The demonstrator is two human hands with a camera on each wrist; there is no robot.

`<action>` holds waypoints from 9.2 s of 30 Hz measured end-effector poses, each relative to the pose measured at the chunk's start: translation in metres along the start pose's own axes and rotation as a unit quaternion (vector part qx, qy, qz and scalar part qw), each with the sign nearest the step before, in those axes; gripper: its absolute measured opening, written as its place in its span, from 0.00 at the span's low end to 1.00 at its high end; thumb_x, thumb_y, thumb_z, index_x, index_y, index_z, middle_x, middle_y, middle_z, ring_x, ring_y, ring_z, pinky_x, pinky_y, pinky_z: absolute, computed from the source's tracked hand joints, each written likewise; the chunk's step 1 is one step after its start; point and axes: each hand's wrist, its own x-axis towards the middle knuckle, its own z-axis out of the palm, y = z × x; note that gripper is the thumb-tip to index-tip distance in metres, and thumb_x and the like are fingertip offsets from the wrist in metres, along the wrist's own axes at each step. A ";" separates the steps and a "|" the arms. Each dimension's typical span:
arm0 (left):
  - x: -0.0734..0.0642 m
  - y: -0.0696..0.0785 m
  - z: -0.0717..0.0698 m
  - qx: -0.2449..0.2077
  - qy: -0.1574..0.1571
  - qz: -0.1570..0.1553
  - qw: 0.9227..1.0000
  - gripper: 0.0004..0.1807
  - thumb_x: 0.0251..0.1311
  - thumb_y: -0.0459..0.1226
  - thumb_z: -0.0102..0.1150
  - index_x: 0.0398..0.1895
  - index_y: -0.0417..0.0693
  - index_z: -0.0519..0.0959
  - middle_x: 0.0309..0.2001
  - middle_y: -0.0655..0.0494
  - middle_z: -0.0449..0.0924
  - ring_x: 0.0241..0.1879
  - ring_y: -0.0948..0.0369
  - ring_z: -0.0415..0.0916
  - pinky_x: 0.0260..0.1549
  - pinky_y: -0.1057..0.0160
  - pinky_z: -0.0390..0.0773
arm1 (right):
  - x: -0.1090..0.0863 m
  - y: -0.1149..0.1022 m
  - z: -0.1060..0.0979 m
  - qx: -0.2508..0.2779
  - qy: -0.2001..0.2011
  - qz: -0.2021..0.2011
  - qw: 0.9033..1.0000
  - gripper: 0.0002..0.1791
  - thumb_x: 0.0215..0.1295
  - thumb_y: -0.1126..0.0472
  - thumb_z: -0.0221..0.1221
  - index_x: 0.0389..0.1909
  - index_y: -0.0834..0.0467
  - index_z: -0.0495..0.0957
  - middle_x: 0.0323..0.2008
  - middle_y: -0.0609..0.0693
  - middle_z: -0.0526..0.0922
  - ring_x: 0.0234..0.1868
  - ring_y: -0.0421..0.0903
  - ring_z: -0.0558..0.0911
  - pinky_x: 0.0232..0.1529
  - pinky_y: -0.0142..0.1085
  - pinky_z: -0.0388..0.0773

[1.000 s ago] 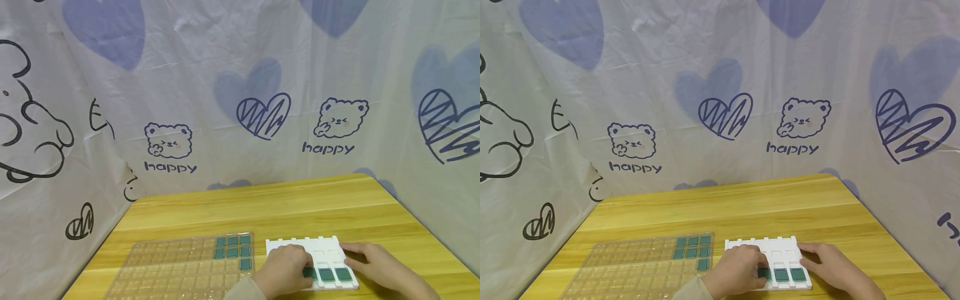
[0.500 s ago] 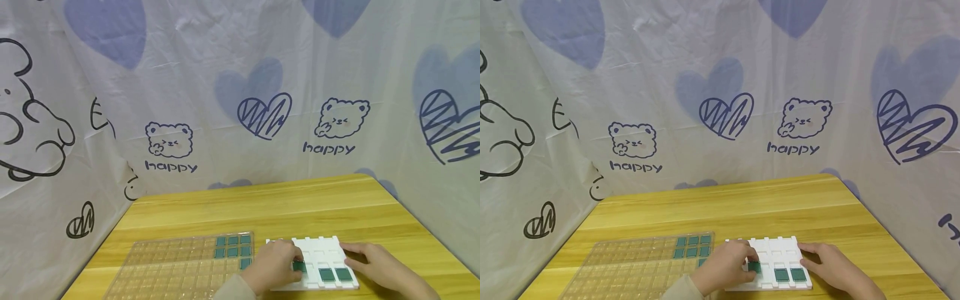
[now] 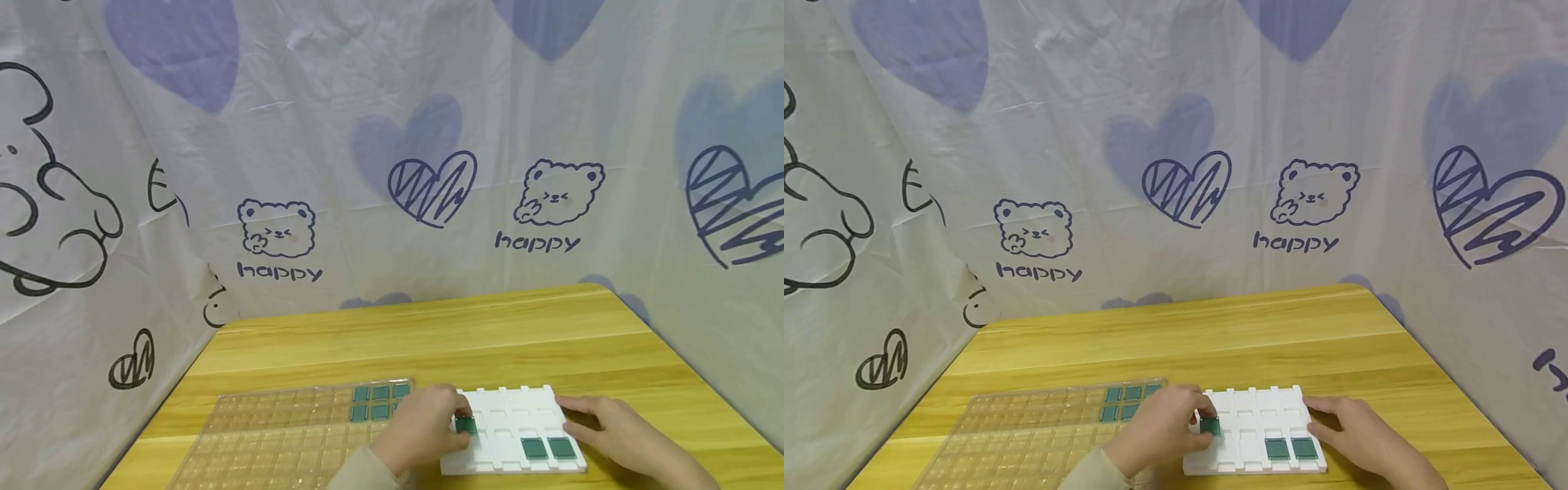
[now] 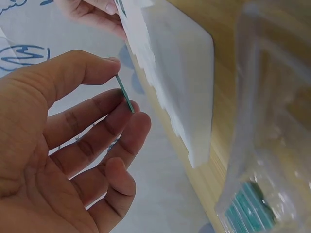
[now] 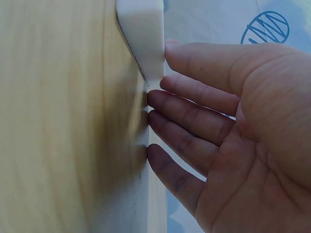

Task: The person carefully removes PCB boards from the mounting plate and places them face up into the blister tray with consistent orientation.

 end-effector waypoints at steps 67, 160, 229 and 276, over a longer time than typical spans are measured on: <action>-0.051 -0.085 -0.024 -0.105 0.048 -0.063 0.991 0.09 0.56 0.32 0.77 0.40 0.47 0.90 0.38 0.59 0.86 0.30 0.67 0.73 0.29 0.69 0.75 | 0.003 -0.002 0.000 0.007 -0.009 0.015 1.000 0.29 0.75 0.53 0.66 0.69 0.66 0.79 0.64 0.67 0.84 0.66 0.69 0.81 0.62 0.62 0.79; -0.067 -0.102 -0.013 -0.057 -0.002 -0.085 0.995 0.10 0.53 0.36 0.81 0.39 0.51 0.91 0.39 0.63 0.86 0.37 0.68 0.76 0.38 0.62 0.83 | 0.002 -0.003 0.000 -0.002 -0.010 0.025 1.000 0.29 0.74 0.53 0.66 0.68 0.66 0.79 0.63 0.66 0.85 0.64 0.69 0.82 0.61 0.62 0.80; -0.014 -0.037 -0.023 0.022 -0.002 0.022 1.000 0.11 0.63 0.44 0.75 0.46 0.55 0.91 0.39 0.64 0.88 0.31 0.76 0.73 0.30 0.74 0.75 | 0.003 -0.003 -0.001 0.020 -0.022 0.025 0.999 0.29 0.75 0.53 0.65 0.69 0.67 0.78 0.64 0.68 0.84 0.66 0.70 0.80 0.63 0.63 0.79; 0.048 0.067 0.031 0.147 -0.053 0.094 0.983 0.10 0.59 0.58 0.75 0.29 0.71 0.86 0.30 0.78 0.75 0.28 0.76 0.68 0.22 0.69 0.66 | 0.000 -0.003 -0.002 -0.008 -0.001 0.012 1.000 0.28 0.76 0.52 0.65 0.69 0.64 0.79 0.63 0.66 0.85 0.65 0.67 0.83 0.60 0.60 0.81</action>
